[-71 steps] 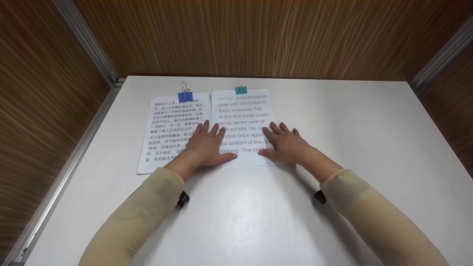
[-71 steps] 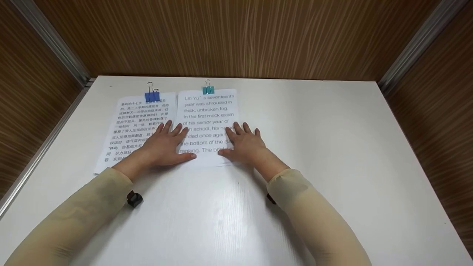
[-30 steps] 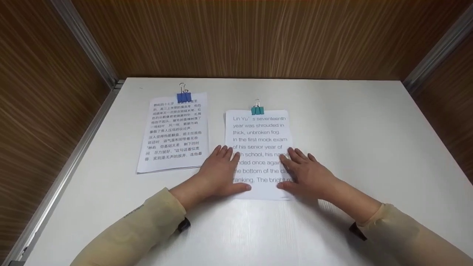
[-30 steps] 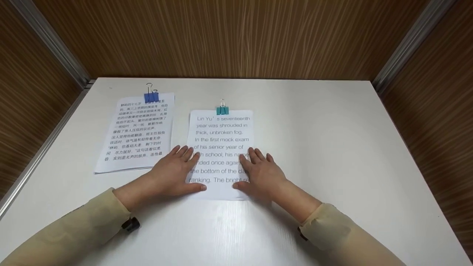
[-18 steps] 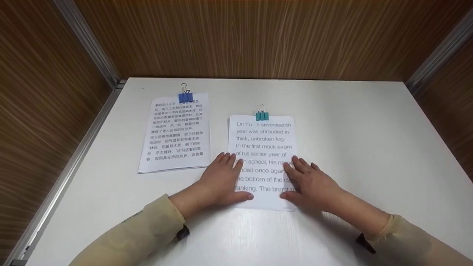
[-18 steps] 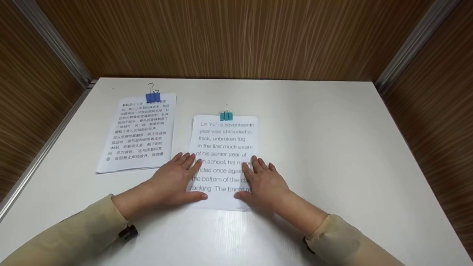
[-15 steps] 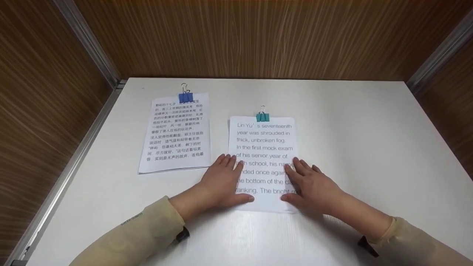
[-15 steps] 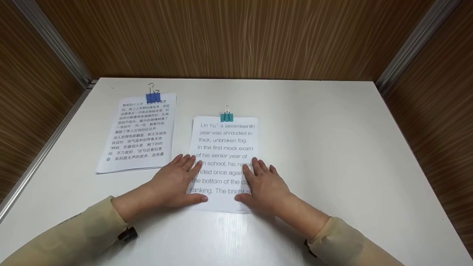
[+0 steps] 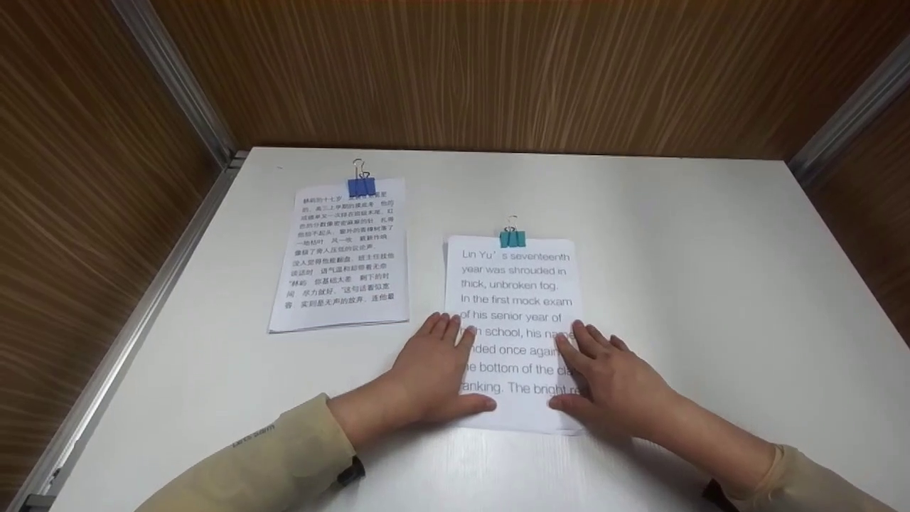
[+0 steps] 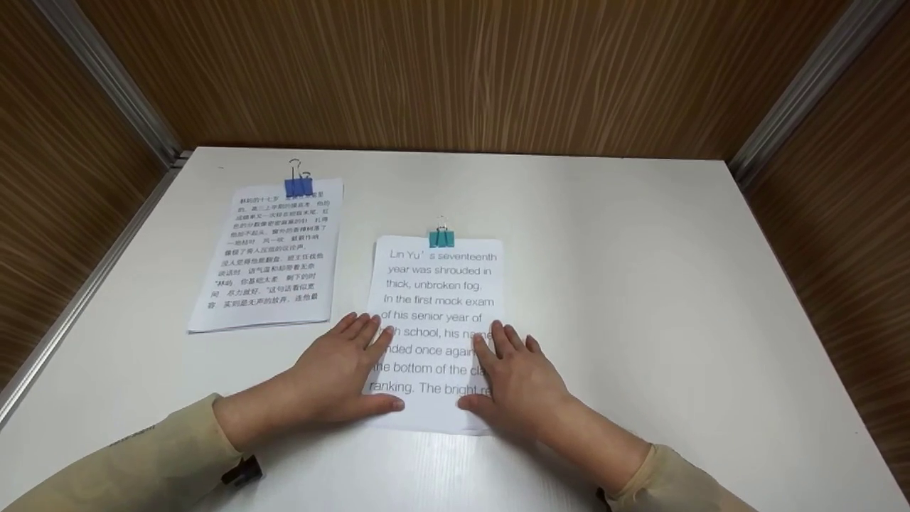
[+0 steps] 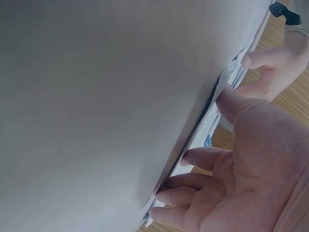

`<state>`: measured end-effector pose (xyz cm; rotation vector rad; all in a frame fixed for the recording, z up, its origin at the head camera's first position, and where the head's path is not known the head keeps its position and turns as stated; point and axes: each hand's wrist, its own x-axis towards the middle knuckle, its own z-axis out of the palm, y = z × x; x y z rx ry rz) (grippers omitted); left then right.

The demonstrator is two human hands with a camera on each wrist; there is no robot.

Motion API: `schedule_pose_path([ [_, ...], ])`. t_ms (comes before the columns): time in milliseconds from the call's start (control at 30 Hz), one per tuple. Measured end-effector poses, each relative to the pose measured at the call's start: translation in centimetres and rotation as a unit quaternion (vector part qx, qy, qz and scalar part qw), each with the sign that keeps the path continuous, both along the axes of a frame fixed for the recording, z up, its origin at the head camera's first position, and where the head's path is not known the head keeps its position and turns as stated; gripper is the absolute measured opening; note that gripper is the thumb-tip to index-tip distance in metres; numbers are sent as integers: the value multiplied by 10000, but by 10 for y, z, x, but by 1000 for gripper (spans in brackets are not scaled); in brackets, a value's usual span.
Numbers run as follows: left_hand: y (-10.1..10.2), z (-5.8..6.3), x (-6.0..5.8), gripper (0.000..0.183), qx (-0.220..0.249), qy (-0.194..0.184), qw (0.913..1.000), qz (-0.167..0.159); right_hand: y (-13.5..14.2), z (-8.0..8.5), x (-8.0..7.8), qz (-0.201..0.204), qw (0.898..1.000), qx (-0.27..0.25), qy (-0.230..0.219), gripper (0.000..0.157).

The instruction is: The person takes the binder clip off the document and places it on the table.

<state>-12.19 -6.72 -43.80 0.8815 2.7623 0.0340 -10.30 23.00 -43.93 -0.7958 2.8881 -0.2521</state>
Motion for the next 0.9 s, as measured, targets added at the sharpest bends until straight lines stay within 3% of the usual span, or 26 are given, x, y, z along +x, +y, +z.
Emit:
schedule_pose_path([
  [267,1,0,1,114,-51,82,10000,-15,1,2,1,8,10000,-24,54,88],
  [467,-4,3,-7,103,266,531,9982,27,1,2,1,2,10000,-19,20,89],
  [667,-10,13,-43,89,788,1087,9902,391,1,2,1,-15,10000,32,27,89],
  [900,-19,19,-92,86,1127,1097,9842,818,1,2,1,-50,10000,2,-28,89],
])
